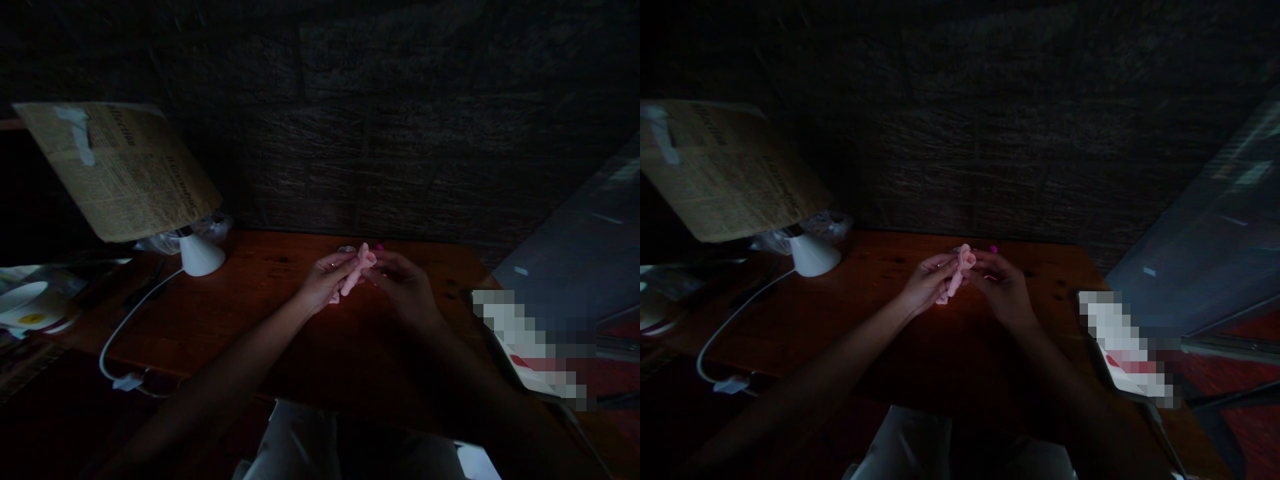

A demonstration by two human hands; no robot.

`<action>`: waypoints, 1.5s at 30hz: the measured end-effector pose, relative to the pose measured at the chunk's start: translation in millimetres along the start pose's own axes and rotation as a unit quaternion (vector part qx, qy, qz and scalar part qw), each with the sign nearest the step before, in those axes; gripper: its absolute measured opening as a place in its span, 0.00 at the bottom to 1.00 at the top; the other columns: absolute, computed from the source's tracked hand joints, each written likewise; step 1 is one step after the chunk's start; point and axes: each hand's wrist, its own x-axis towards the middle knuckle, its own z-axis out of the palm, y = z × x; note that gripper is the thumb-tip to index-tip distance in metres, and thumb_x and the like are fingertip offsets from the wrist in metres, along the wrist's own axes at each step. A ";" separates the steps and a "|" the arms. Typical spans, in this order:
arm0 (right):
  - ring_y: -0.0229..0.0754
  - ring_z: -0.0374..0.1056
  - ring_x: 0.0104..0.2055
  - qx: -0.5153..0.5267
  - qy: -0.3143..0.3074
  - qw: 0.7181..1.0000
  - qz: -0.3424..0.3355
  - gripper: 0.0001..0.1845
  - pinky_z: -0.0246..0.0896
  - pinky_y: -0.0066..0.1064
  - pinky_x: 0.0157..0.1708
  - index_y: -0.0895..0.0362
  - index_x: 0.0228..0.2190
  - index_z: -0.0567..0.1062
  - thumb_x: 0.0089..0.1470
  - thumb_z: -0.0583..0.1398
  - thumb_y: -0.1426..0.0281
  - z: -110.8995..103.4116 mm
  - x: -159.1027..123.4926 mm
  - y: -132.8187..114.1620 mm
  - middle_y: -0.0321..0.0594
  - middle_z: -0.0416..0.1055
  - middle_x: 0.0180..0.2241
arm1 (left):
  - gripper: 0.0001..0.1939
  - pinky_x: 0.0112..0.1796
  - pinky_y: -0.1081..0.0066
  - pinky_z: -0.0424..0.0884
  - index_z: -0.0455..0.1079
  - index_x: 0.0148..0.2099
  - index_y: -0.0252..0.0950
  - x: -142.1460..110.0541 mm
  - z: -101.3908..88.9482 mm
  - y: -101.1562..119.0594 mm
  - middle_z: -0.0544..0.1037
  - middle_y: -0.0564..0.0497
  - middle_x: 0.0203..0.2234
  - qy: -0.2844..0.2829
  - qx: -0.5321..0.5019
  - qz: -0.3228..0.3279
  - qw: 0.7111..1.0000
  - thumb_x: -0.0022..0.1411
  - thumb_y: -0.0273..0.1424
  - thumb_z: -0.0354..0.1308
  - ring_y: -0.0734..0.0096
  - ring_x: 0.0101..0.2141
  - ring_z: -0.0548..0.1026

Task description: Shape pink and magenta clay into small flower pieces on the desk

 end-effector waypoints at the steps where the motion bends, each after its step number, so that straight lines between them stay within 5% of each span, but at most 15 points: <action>1: 0.43 0.76 0.37 -0.001 0.000 1.000 -0.003 0.17 0.71 0.40 0.42 0.49 0.39 0.79 0.45 0.71 0.64 0.0 -0.2 0.0 0.36 0.81 0.37 | 0.18 0.41 0.66 0.77 0.80 0.43 0.38 -0.2 -0.3 -0.2 0.82 0.47 0.41 -0.010 0.013 0.008 1.000 0.50 0.39 0.71 0.72 0.35 0.79; 13: 0.41 0.73 0.32 -0.029 0.014 0.999 -0.032 0.17 0.69 0.36 0.37 0.49 0.39 0.78 0.45 0.71 0.63 -1.4 -0.4 -2.1 0.33 0.76 0.29 | 0.26 0.31 0.72 0.73 0.78 0.51 0.39 -3.5 -1.0 6.1 0.82 0.45 0.35 -0.031 0.061 0.017 0.998 0.51 0.43 0.70 0.68 0.33 0.79; 19: 0.39 0.72 0.32 -0.019 0.009 0.999 -0.031 0.15 0.68 0.36 0.37 0.50 0.37 0.79 0.45 0.71 0.63 -1.1 -0.4 -2.0 0.32 0.76 0.28 | 0.24 0.27 0.71 0.70 0.76 0.55 0.40 -2.7 -9.9 -0.2 0.76 0.52 0.21 -0.041 0.126 -0.002 0.991 0.59 0.44 0.63 0.78 0.20 0.69; 27: 0.39 0.71 0.31 -0.037 0.002 0.999 -0.029 0.17 0.67 0.35 0.36 0.51 0.39 0.77 0.46 0.70 0.62 -1.1 0.7 -0.3 0.32 0.74 0.27 | 0.18 0.38 0.71 0.73 0.79 0.47 0.39 -0.3 -4.6 1.5 0.81 0.47 0.41 -0.043 0.102 0.047 0.993 0.55 0.40 0.67 0.74 0.34 0.77; 33: 0.37 0.66 0.28 -0.071 0.047 0.996 -0.038 0.18 0.63 0.31 0.31 0.53 0.37 0.77 0.45 0.71 0.60 -2.6 -0.1 -4.5 0.31 0.69 0.25 | 0.20 0.33 0.73 0.71 0.78 0.45 0.35 0.4 -1.9 2.1 0.80 0.48 0.35 -0.019 0.148 0.072 0.986 0.54 0.42 0.67 0.76 0.30 0.74; 45: 0.38 0.65 0.26 -0.157 0.009 0.988 -0.007 0.20 0.59 0.31 0.28 0.58 0.33 0.81 0.47 0.68 0.54 -9.8 0.3 -7.2 0.36 0.73 0.24 | 0.17 0.38 0.70 0.72 0.74 0.41 0.34 3.1 -6.5 0.4 0.81 0.47 0.34 -0.017 0.176 0.122 0.977 0.53 0.38 0.69 0.70 0.36 0.78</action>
